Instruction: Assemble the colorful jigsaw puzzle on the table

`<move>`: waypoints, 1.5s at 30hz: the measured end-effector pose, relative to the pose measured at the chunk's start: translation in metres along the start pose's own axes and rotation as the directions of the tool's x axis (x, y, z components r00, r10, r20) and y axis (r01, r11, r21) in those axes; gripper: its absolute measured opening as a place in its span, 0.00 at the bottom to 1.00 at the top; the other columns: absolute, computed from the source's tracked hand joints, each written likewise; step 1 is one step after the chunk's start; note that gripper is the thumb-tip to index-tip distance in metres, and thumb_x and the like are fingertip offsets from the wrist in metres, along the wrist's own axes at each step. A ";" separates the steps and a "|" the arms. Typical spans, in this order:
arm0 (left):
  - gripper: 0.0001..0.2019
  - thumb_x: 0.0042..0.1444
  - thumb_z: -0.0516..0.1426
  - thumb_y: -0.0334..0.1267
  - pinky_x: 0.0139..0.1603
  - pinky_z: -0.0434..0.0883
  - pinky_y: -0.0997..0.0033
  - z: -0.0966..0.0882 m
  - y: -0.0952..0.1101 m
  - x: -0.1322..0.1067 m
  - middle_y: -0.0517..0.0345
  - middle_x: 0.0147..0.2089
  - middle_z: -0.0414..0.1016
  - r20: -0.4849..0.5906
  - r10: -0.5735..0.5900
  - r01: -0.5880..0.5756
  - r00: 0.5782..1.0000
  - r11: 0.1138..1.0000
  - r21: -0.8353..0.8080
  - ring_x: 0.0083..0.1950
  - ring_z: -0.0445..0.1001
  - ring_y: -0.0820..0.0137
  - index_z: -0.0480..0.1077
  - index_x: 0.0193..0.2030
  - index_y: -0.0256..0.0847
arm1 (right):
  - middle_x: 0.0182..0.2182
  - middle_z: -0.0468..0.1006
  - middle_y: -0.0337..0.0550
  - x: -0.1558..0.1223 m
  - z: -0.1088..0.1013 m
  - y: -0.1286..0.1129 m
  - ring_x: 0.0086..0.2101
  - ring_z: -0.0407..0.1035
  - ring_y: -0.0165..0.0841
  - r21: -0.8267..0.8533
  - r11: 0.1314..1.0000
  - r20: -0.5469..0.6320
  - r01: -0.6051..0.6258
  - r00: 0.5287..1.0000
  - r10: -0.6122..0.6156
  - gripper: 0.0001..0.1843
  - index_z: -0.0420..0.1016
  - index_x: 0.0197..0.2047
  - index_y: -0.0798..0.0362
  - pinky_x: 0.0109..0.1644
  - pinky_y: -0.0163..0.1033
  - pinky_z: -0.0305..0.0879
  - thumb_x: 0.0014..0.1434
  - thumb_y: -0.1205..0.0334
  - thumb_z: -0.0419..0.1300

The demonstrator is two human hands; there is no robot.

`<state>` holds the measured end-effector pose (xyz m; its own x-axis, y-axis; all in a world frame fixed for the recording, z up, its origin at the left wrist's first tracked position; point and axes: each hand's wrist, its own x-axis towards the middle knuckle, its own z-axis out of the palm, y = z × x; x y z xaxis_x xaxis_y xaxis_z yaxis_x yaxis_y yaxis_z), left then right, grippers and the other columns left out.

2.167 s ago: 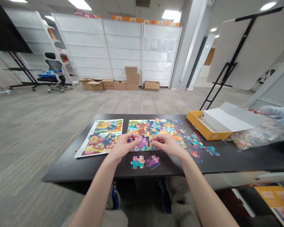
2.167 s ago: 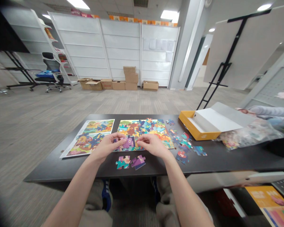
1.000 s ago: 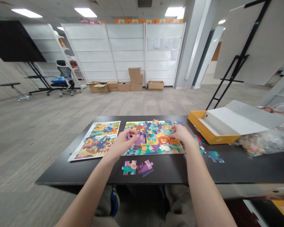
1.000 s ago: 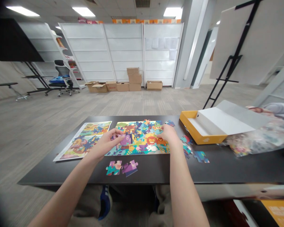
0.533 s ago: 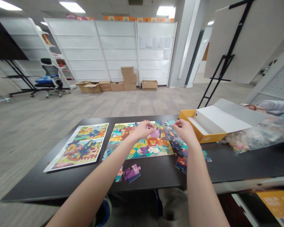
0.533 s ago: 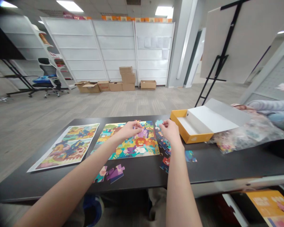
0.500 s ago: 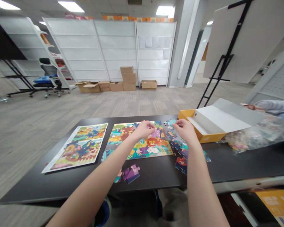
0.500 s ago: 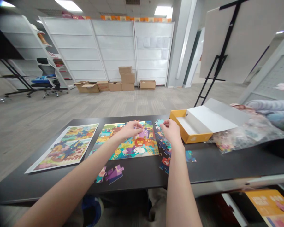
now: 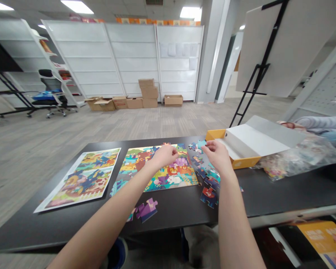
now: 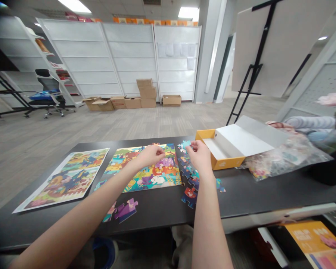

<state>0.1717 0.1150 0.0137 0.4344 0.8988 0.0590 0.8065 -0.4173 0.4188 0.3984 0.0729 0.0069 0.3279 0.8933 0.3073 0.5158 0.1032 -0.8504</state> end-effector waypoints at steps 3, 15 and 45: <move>0.11 0.57 0.55 0.34 0.36 0.68 0.71 -0.007 -0.002 -0.003 0.53 0.32 0.82 0.019 0.031 -0.033 0.999 0.996 0.088 0.33 0.77 0.66 0.81 0.33 0.40 | 0.36 0.83 0.51 -0.001 -0.001 -0.001 0.36 0.77 0.39 -0.023 1.000 0.003 0.000 1.000 0.000 0.17 0.76 0.41 0.56 0.42 0.42 0.70 0.52 0.53 0.63; 0.12 0.60 0.54 0.35 0.43 0.72 0.66 -0.013 -0.010 -0.003 0.48 0.42 0.83 0.005 0.054 -0.053 0.999 0.945 0.321 0.44 0.80 0.59 0.79 0.43 0.41 | 0.41 0.83 0.51 -0.004 -0.009 0.019 0.41 0.77 0.40 -0.525 0.847 0.149 -0.084 0.971 0.189 0.11 0.80 0.44 0.54 0.47 0.41 0.68 0.59 0.66 0.60; 0.25 0.48 0.62 0.35 0.42 0.71 0.72 -0.026 -0.032 0.050 0.56 0.47 0.83 0.191 0.304 -0.327 0.933 0.940 0.097 0.43 0.79 0.66 0.72 0.56 0.40 | 0.41 0.85 0.48 -0.022 0.030 -0.033 0.40 0.77 0.38 -0.367 0.879 0.545 0.304 0.836 -0.061 0.09 0.82 0.43 0.54 0.44 0.37 0.67 0.62 0.62 0.63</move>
<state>0.1572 0.1766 0.0268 0.7277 0.6858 0.0091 0.6551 -0.6989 0.2871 0.3506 0.0627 0.0159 -0.1885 0.9791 0.0765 0.8438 0.2013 -0.4974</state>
